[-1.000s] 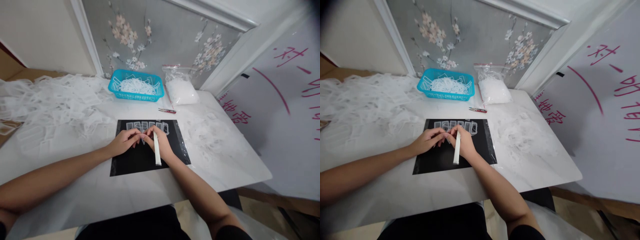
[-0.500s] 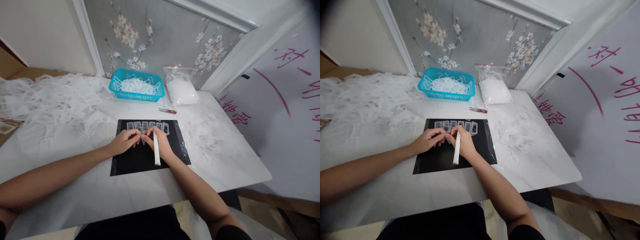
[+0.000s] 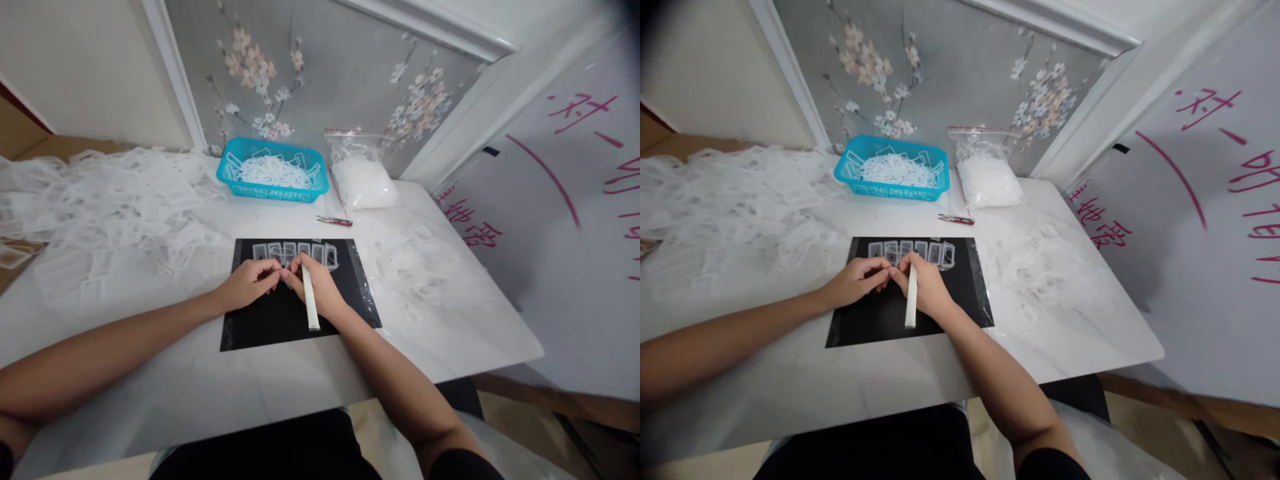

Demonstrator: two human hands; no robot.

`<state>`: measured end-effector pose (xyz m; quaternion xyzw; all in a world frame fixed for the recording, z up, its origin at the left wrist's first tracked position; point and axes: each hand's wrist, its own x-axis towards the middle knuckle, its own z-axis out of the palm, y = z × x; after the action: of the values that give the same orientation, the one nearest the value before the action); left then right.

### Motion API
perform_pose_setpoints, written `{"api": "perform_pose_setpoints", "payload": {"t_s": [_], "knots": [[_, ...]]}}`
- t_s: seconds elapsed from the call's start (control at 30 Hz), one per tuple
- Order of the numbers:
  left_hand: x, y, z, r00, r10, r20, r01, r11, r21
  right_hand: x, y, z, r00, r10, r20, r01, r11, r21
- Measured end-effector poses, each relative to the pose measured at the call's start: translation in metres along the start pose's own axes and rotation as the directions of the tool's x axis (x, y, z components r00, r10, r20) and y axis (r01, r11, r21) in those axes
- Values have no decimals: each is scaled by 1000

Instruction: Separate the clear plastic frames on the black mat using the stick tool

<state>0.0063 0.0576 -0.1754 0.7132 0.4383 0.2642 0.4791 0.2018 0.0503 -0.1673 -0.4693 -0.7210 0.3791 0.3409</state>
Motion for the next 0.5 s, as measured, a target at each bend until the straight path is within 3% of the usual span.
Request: {"api": "perform_pose_setpoints", "payload": {"t_s": [0.5], "knots": [[3,-3,0,1000,5,28,-10,986,166,-1,-2,-2,999,-21,46,27,993,-112]]}}
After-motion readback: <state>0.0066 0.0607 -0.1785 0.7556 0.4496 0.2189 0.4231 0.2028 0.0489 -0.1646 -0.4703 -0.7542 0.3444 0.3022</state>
